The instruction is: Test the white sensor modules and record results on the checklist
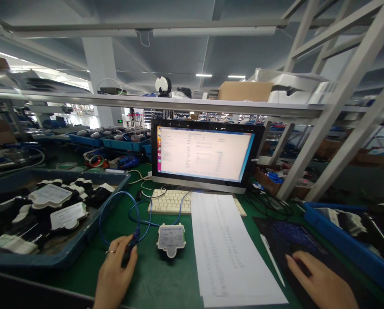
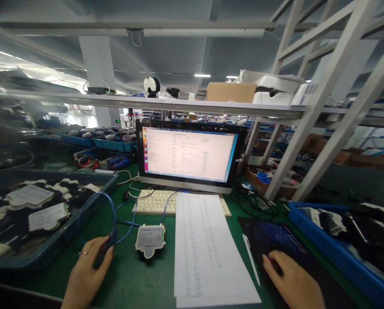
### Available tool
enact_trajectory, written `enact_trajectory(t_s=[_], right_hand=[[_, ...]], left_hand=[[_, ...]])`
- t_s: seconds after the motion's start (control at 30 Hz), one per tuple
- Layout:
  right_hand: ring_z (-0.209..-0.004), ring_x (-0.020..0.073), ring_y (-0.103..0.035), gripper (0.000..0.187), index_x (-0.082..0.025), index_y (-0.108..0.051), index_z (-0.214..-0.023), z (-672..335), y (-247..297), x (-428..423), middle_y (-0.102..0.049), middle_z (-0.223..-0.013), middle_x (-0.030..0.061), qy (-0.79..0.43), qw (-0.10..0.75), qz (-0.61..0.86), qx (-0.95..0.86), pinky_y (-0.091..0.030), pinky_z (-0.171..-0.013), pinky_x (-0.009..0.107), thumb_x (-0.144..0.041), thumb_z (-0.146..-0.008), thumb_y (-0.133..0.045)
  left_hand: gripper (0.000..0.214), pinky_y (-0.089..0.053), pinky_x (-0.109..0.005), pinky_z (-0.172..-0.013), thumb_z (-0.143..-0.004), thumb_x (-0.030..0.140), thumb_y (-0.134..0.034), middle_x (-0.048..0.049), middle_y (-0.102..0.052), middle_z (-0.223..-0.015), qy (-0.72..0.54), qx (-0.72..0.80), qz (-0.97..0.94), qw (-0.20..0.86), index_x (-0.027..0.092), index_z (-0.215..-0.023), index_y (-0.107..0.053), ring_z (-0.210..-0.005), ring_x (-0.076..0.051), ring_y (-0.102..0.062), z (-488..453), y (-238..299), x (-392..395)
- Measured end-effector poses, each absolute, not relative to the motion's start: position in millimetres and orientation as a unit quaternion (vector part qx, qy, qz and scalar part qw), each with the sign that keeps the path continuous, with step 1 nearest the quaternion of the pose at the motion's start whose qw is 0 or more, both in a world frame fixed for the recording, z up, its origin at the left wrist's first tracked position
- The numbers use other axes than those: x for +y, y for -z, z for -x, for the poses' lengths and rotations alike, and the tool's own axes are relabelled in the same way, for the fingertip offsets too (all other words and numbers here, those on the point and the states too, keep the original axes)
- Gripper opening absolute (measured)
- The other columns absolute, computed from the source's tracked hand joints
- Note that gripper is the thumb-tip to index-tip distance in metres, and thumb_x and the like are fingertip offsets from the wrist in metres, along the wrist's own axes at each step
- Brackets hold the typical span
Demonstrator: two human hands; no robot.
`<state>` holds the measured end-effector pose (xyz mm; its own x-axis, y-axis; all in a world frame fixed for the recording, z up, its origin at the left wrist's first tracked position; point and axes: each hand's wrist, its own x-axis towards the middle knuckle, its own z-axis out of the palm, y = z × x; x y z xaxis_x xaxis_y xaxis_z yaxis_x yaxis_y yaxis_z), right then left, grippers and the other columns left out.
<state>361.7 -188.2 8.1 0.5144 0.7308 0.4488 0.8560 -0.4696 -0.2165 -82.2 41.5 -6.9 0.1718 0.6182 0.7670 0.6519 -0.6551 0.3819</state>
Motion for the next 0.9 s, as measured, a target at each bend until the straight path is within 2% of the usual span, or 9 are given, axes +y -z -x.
enact_trajectory(t_s=[0.07,0.2,0.33,0.43,0.57,0.63,0.7,0.8,0.9], right_hand=[[-0.057,0.023,-0.063,0.041,-0.026,-0.054,-0.062,-352,-15,-176,-0.064,-0.059,0.0035,0.021,0.172,0.873,-0.456,-0.046,-0.051,0.032,-0.056,-0.084,-0.037],[-0.063,0.0257,-0.064,0.035,-0.023,-0.053,-0.058,-352,-20,-155,-0.066,-0.064,0.0062,-0.109,0.096,0.897,-0.417,-0.041,-0.055,0.033,-0.051,-0.079,-0.047],[-0.057,0.0198,-0.058,0.032,-0.02,-0.052,-0.054,-364,-18,-146,-0.062,-0.058,0.005,-0.171,0.134,0.878,-0.427,-0.035,-0.054,0.029,-0.045,-0.075,-0.053],[-0.039,0.0093,-0.039,0.037,-0.02,-0.044,-0.049,-366,-20,-148,-0.044,-0.043,-0.0026,-0.269,0.26,0.843,-0.387,-0.024,-0.045,0.025,-0.05,-0.069,-0.057],[-0.033,0.0016,-0.02,0.037,-0.021,-0.04,-0.057,-348,-32,-153,-0.037,-0.044,-0.0092,-0.389,0.547,0.681,-0.293,-0.011,-0.038,0.02,-0.048,-0.061,-0.064],[-0.033,0.0016,-0.024,0.034,-0.021,-0.042,-0.061,-335,-37,-152,-0.042,-0.045,-0.0091,-0.392,0.633,0.614,-0.26,-0.014,-0.036,0.018,-0.041,-0.059,-0.069],[-0.037,0.0042,-0.038,0.029,-0.02,-0.049,-0.068,-320,-37,-149,-0.054,-0.051,-0.0055,-0.382,0.662,0.598,-0.241,-0.023,-0.036,0.017,-0.039,-0.059,-0.07],[-0.05,0.0099,-0.056,0.034,-0.019,-0.058,-0.08,-297,-30,-139,-0.068,-0.069,0.0028,-0.357,0.643,0.629,-0.251,-0.038,-0.041,0.019,-0.042,-0.06,-0.071],[-0.048,0.0115,-0.056,0.035,-0.018,-0.057,-0.072,-276,-18,-126,-0.068,-0.064,0.0039,-0.317,0.614,0.664,-0.286,-0.041,-0.042,0.021,-0.047,-0.06,-0.071]], left_hand=[[0.034,-0.056,-0.03,-0.062,-0.09,0.043,-0.043,-0.0075,-0.062,-0.097,0.467,-0.447,0.762,0.038,0.021,-0.11,-0.06,-0.077,-0.021,-0.065,91,9,41],[0.04,-0.052,-0.043,-0.091,-0.087,0.036,-0.049,-0.0117,-0.058,-0.121,0.472,-0.417,0.772,0.093,0.022,-0.124,-0.054,-0.11,-0.029,-0.058,83,17,20],[0.044,-0.048,-0.036,-0.098,-0.081,0.017,-0.054,-0.0079,-0.059,-0.128,0.417,-0.254,0.861,0.142,0.022,-0.125,-0.054,-0.123,-0.025,-0.052,46,36,-16],[0.042,-0.049,-0.036,-0.098,-0.076,0.013,-0.052,-0.0074,-0.066,-0.118,0.4,-0.109,0.896,0.158,0.016,-0.117,-0.059,-0.117,-0.024,-0.057,13,44,-40],[0.041,-0.051,-0.04,-0.096,-0.078,0.021,-0.054,-0.0101,-0.065,-0.121,0.345,-0.055,0.932,0.097,0.01,-0.117,-0.057,-0.114,-0.026,-0.059,-14,35,-60],[0.048,-0.05,-0.043,-0.097,-0.079,0.024,-0.056,-0.0121,-0.063,-0.124,0.318,-0.058,0.944,0.064,0.007,-0.124,-0.052,-0.116,-0.027,-0.058,-18,28,-64],[0.054,-0.049,-0.046,-0.098,-0.079,0.022,-0.059,-0.0134,-0.06,-0.127,0.296,-0.071,0.952,0.03,0.007,-0.129,-0.047,-0.117,-0.028,-0.057,-19,25,-65],[0.054,-0.046,-0.047,-0.1,-0.08,0.014,-0.058,-0.0132,-0.058,-0.13,0.281,-0.1,0.955,0.014,0.01,-0.132,-0.044,-0.119,-0.027,-0.056,-21,30,-66],[0.049,-0.046,-0.044,-0.1,-0.082,0.002,-0.045,-0.0104,-0.059,-0.13,0.285,-0.119,0.949,0.065,0.011,-0.13,-0.047,-0.121,-0.023,-0.055,-24,38,-67]])
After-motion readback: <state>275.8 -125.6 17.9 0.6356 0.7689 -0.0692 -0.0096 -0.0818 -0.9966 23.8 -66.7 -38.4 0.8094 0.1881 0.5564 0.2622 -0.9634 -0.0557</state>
